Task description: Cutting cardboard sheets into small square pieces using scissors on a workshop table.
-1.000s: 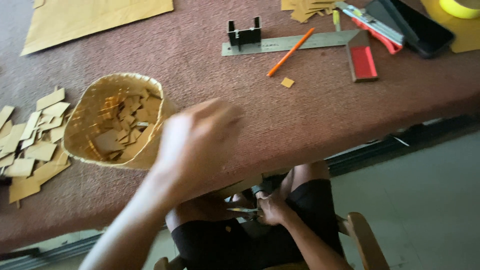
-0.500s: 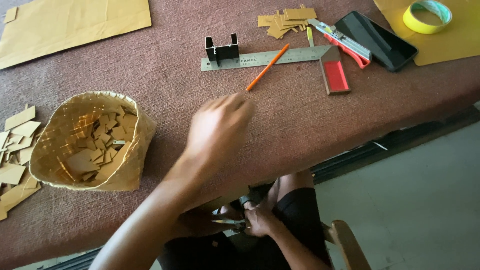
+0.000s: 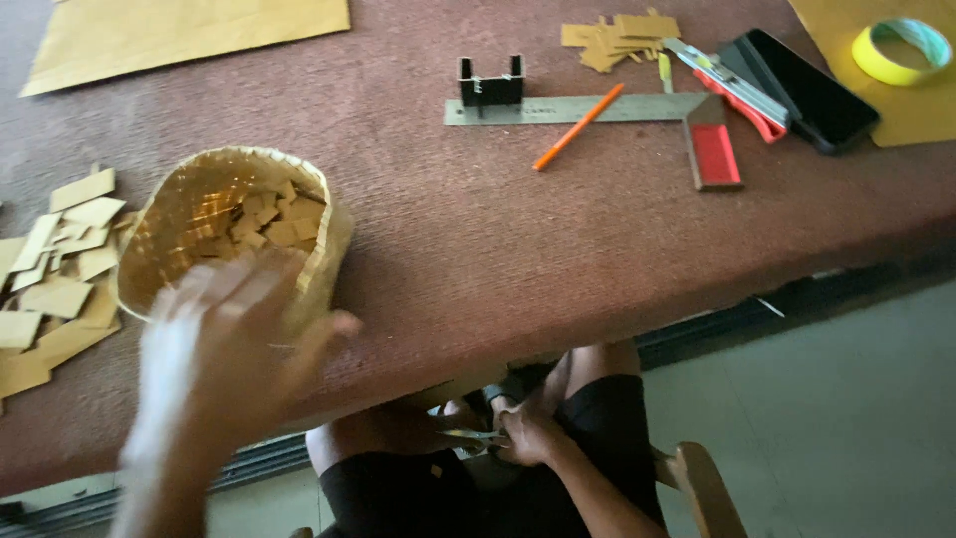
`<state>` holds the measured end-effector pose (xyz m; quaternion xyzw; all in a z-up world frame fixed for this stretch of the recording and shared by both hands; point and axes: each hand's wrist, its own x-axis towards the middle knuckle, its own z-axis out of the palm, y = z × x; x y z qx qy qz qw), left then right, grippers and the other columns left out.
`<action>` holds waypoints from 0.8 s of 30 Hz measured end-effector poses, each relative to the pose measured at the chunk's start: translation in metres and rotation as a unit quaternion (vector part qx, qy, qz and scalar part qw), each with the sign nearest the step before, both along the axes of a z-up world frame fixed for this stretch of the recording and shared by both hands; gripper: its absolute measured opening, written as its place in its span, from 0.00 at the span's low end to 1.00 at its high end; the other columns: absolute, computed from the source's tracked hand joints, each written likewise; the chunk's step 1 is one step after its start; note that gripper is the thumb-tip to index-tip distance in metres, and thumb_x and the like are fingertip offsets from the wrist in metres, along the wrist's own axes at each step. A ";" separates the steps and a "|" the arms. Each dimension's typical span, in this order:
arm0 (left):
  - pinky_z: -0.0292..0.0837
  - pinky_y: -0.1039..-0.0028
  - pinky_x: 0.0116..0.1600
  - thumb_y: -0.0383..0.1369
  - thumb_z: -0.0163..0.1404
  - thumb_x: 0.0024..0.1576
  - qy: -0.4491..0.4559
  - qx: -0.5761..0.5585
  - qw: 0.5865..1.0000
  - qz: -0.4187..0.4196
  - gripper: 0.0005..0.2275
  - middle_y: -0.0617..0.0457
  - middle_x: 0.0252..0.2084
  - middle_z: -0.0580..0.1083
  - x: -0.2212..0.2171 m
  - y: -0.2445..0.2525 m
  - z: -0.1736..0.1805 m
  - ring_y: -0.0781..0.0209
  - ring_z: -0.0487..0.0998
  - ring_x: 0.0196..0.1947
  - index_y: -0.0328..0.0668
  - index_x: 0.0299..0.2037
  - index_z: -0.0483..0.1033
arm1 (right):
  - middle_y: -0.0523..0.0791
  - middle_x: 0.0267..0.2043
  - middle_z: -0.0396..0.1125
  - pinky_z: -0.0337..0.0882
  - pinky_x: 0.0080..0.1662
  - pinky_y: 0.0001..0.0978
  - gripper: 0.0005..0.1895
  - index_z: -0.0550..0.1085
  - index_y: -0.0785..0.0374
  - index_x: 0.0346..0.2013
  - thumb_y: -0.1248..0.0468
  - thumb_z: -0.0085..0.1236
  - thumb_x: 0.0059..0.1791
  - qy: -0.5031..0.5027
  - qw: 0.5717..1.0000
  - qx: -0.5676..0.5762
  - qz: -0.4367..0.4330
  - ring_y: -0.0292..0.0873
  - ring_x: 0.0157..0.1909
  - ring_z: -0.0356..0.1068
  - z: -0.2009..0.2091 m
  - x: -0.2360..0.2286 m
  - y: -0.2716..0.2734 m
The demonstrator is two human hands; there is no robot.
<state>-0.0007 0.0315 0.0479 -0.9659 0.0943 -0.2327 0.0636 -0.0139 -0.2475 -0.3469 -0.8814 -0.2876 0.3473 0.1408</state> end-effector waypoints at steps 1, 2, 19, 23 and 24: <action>0.74 0.63 0.54 0.65 0.53 0.47 0.006 0.039 0.999 0.020 0.29 0.62 0.52 0.80 -0.003 -0.001 -0.011 0.55 0.81 0.47 0.57 0.51 0.82 | 0.53 0.45 0.70 0.64 0.48 0.49 0.23 0.67 0.58 0.52 0.50 0.57 0.47 0.010 1.000 -0.013 0.005 0.58 0.49 0.68 -0.003 0.001 0.000; 0.74 0.63 0.54 0.65 0.53 0.47 0.002 0.039 0.999 0.024 0.29 0.62 0.52 0.80 -0.006 -0.001 -0.015 0.55 0.81 0.47 0.57 0.51 0.82 | 0.53 0.45 0.70 0.64 0.48 0.49 0.23 0.67 0.58 0.52 0.50 0.57 0.47 0.007 1.000 -0.014 0.009 0.58 0.49 0.68 0.002 0.000 0.000; 0.73 0.69 0.40 0.60 0.44 0.78 -0.008 0.244 0.918 0.314 0.24 0.58 0.36 0.80 -0.094 0.328 -0.048 0.58 0.82 0.33 0.59 0.36 0.79 | 0.42 0.60 0.69 0.71 0.57 0.35 0.24 0.69 0.50 0.61 0.44 0.51 0.54 0.150 0.976 -0.141 -0.078 0.40 0.58 0.72 0.035 0.006 0.032; 0.49 0.59 0.30 0.26 0.55 0.66 0.023 -0.202 0.956 0.211 0.17 0.46 0.24 0.62 -0.066 0.501 -0.084 0.54 0.58 0.22 0.33 0.25 0.64 | 0.43 0.50 0.72 0.70 0.49 0.33 0.20 0.74 0.54 0.50 0.45 0.51 0.54 0.089 0.986 -0.128 -0.053 0.41 0.49 0.73 0.026 0.004 0.031; 0.51 0.61 0.40 0.18 0.45 0.69 0.039 -0.214 0.970 0.112 0.04 0.47 0.34 0.60 -0.064 0.542 -0.104 0.55 0.56 0.33 0.29 0.42 0.64 | 0.43 0.54 0.72 0.71 0.53 0.32 0.21 0.71 0.53 0.56 0.46 0.51 0.54 0.128 0.980 -0.131 -0.082 0.40 0.54 0.73 0.034 0.005 0.034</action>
